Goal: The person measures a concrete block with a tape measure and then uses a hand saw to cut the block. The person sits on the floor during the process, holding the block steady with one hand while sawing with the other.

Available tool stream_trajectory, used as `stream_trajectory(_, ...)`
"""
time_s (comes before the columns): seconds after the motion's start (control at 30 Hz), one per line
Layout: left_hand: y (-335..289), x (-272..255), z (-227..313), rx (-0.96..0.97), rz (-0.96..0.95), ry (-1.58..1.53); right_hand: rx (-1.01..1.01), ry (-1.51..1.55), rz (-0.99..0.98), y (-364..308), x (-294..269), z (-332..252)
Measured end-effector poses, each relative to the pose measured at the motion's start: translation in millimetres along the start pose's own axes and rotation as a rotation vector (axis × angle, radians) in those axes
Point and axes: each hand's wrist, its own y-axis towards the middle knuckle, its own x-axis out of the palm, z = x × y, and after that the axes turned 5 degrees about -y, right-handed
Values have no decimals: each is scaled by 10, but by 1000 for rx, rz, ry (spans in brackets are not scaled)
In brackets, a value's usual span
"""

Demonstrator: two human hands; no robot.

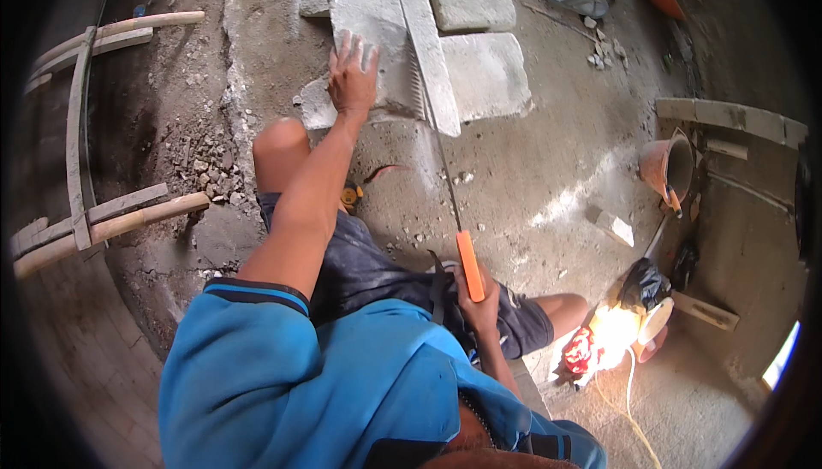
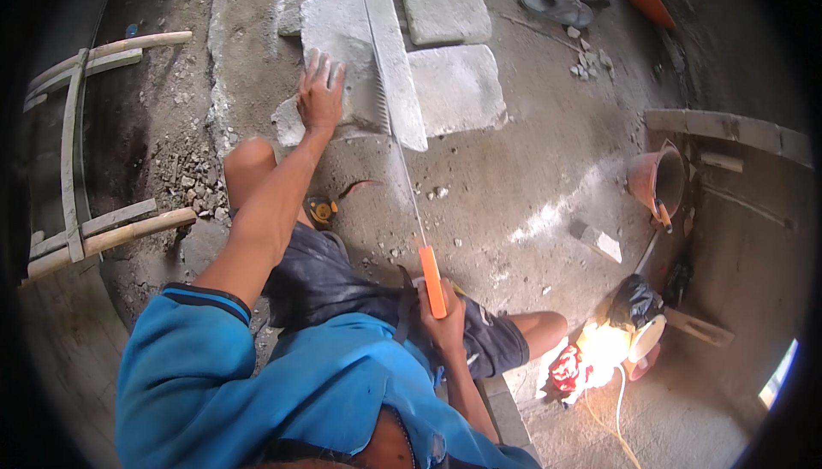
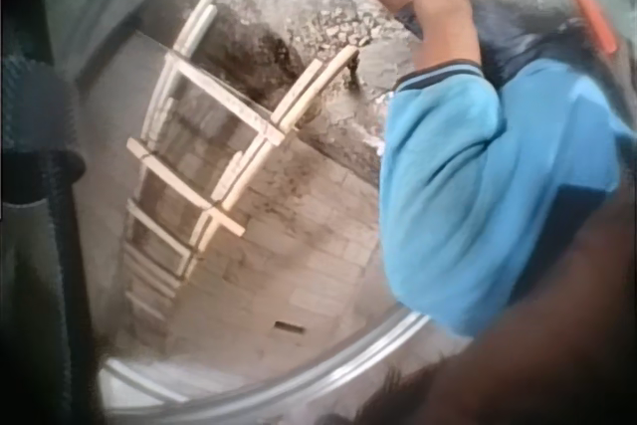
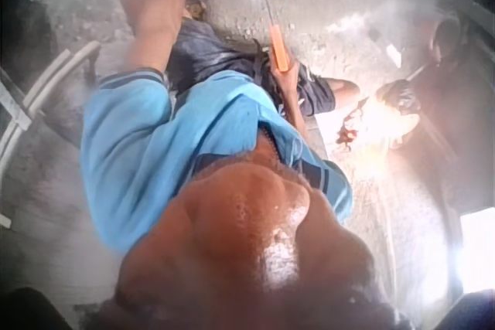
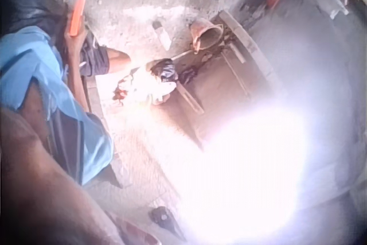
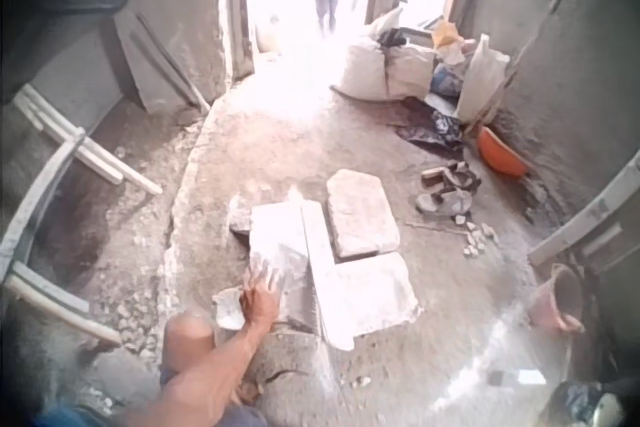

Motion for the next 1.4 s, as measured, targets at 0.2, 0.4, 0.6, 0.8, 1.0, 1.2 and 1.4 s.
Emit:
stream_trajectory(0.2, 98, 141, 106, 31, -19, 37, -3, 37, -16, 1497, 372, -513)
stream_trajectory(0.4, 143, 42, -54, 16, 14, -13, -40, -57, 16, 609, 472, -5)
stream_trajectory(0.6, 68, 9, 61, 88, 35, 33, -13, 52, 60, 356, 309, -131)
stream_trajectory(0.8, 45, 104, -31, 53, 57, 41, 20, 22, -2, 1119, 520, -289)
stream_trajectory(1.0, 38, 49, 1, -6, 9, -15, 36, -34, 2, -151, -58, 38)
stream_trajectory(1.2, -7, 114, 134, 8, -10, 32, 7, 52, 44, 1110, 492, -161)
stream_trajectory(1.4, 118, 172, -23, -31, 72, -39, 12, 75, 75, 884, 413, -215)
